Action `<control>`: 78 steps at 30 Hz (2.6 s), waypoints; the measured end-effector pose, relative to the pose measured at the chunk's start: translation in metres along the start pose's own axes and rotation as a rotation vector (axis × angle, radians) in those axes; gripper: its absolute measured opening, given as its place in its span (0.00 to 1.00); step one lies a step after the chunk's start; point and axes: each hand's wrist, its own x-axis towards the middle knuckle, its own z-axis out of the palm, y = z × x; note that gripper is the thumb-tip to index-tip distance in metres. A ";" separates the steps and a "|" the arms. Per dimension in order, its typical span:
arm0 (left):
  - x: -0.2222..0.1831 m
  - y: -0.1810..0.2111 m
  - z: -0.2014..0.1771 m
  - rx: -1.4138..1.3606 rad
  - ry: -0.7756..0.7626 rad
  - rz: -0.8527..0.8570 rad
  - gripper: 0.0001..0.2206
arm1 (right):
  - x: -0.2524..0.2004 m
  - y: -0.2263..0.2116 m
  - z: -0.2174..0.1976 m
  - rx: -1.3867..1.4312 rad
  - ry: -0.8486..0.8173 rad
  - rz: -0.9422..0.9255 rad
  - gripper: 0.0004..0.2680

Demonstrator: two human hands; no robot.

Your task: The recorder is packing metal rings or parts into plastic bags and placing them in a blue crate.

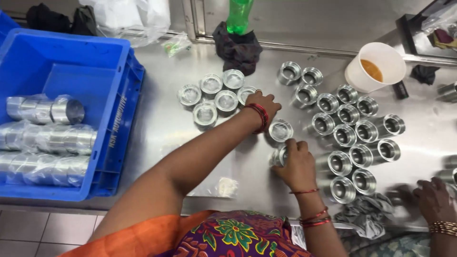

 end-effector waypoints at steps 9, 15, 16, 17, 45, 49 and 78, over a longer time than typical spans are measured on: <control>-0.032 -0.011 0.067 -0.064 0.222 -0.121 0.19 | 0.000 0.005 -0.001 0.004 0.008 0.001 0.27; -0.089 -0.057 0.062 -0.708 0.229 -0.054 0.31 | 0.004 0.012 0.017 0.513 -0.011 -0.035 0.29; -0.100 -0.065 0.073 -1.079 0.191 -0.016 0.33 | 0.003 0.002 0.023 0.875 -0.045 -0.032 0.28; -0.116 -0.075 0.087 -1.450 0.144 0.018 0.35 | -0.001 -0.011 0.032 1.240 -0.091 -0.028 0.27; -0.306 -0.468 -0.030 -0.356 -0.083 0.172 0.44 | 0.109 -0.470 0.077 0.044 -0.109 -0.611 0.28; -0.301 -0.430 -0.041 -0.071 -0.271 -0.121 0.48 | 0.102 -0.460 0.074 -0.216 -0.319 -0.476 0.13; 0.025 -0.218 -0.006 -0.058 0.226 -0.116 0.37 | 0.117 -0.194 0.079 0.388 0.069 -0.454 0.35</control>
